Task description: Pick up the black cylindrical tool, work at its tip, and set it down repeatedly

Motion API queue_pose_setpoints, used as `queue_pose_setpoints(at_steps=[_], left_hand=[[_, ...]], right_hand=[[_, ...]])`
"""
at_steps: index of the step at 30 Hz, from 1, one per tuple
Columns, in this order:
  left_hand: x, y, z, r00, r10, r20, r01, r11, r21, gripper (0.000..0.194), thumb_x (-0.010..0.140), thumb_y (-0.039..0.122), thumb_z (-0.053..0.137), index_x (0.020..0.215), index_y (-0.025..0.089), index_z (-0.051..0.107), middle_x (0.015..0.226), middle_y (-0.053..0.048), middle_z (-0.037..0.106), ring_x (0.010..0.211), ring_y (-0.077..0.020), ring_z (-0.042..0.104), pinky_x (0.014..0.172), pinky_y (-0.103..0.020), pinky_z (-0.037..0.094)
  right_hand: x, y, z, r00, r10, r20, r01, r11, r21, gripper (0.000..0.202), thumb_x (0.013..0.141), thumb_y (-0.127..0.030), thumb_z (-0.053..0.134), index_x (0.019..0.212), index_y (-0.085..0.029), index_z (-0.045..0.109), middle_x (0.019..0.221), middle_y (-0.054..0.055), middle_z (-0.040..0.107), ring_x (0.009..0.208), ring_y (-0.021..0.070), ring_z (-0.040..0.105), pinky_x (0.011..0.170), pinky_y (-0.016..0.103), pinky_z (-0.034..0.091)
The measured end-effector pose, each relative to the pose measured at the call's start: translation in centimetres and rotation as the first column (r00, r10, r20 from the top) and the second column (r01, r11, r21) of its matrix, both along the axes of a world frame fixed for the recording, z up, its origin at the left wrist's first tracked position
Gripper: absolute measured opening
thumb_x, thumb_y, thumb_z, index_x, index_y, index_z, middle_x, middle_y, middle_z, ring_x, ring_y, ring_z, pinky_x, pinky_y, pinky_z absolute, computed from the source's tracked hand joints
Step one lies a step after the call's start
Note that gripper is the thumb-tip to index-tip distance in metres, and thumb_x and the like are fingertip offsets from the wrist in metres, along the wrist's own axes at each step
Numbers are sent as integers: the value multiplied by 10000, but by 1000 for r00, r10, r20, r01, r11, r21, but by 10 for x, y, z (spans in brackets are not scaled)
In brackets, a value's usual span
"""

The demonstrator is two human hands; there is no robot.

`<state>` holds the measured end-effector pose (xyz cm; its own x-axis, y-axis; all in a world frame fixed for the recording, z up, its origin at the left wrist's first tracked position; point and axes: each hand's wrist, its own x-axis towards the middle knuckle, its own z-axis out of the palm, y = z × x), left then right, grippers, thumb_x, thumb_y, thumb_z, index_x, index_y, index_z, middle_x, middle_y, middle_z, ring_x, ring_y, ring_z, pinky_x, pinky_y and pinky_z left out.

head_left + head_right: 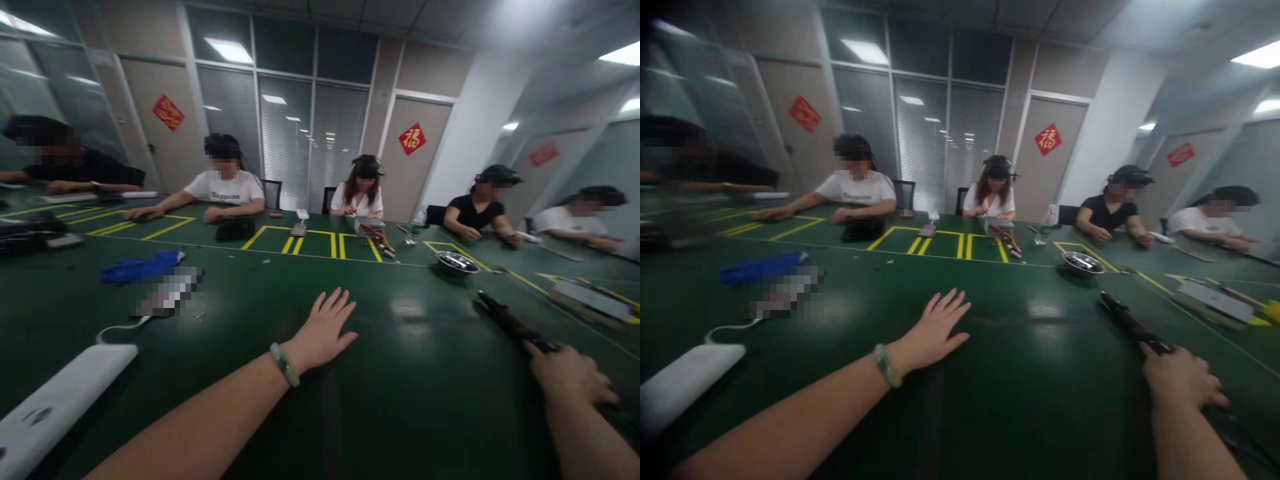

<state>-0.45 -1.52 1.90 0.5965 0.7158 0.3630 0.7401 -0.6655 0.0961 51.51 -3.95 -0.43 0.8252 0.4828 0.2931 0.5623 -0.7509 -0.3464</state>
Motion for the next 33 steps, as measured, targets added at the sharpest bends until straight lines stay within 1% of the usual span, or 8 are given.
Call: queue_pose_setpoints(at_steps=[3, 9, 15, 20, 25, 27, 31, 33], left_hand=[[3, 2, -2, 999, -36, -11, 37, 997, 71, 634, 955, 537, 366, 1497, 250, 207, 1575, -54, 168, 1457, -245, 84, 1163, -506, 109], [11, -6, 6, 995, -87, -41, 92, 984, 153, 666, 951, 472, 425, 1512, 247, 146, 1582, -46, 135, 1455, -251, 86, 1172, -508, 120], [17, -18, 16, 987, -150, -50, 155, 981, 120, 701, 924, 449, 486, 1508, 245, 156, 1577, -46, 161, 1451, -236, 123, 1177, -461, 183], [19, -22, 15, 991, -134, -21, 135, 989, 61, 765, 854, 359, 588, 1497, 256, 187, 1569, -49, 195, 1429, -251, 214, 1163, -454, 233], [15, -18, 13, 997, -77, -19, 77, 997, -20, 836, 782, 161, 594, 1495, 266, 170, 1566, -44, 210, 1397, -223, 299, 1133, -393, 307], [13, -16, 14, 997, -73, -12, 72, 997, -20, 816, 797, 153, 585, 1492, 275, 177, 1562, -42, 223, 1392, -221, 309, 1132, -395, 306], [13, -15, 13, 998, -67, 13, 67, 997, -44, 639, 874, 269, 576, 1448, 279, 294, 1484, -48, 384, 1302, -224, 432, 1081, -399, 368], [14, -16, 13, 997, -76, 10, 76, 995, -57, 534, 890, 332, 578, 1388, 281, 393, 1408, -42, 472, 1254, -226, 472, 1057, -399, 388]], right_hand=[[-10, -3, 4, 999, -52, -15, 51, 997, -50, 531, 853, -576, 451, 1276, -279, 573, 1187, 250, 502, 1135, 433, 440, 801, 596, 262], [-64, 7, 18, 934, 344, 94, -338, 938, -79, 407, 863, -480, 548, 1212, -277, 599, 1168, 116, 554, 1079, 327, 495, 866, 479, 343], [-194, 14, 21, 653, 757, -7, -757, 653, -36, 379, 844, -408, 633, 1197, -279, 586, 1160, 53, 569, 1080, 240, 496, 903, 379, 317], [-308, 12, 8, 365, 929, -63, -928, 368, 61, 460, 813, -387, 679, 1232, -262, 536, 1169, 49, 562, 1108, 230, 484, 953, 404, 300], [-344, 8, 19, 126, 982, -139, -979, 146, 145, 657, 806, -325, 670, 1384, -193, 388, 1327, 102, 478, 1225, 235, 423, 1038, 403, 287], [-332, 0, 31, 140, 984, -107, -979, 154, 136, 699, 796, -381, 682, 1396, -188, 380, 1367, 109, 439, 1272, 243, 382, 1066, 396, 278], [-290, -26, 55, 457, 885, -83, -888, 450, -91, 472, 777, -370, 705, 1178, -162, 570, 1185, 115, 550, 1109, 271, 516, 969, 404, 382], [-275, -38, 62, 544, 820, -178, -829, 492, -266, 322, 759, -344, 722, 1011, -168, 628, 1057, 99, 596, 953, 258, 585, 823, 371, 448]])
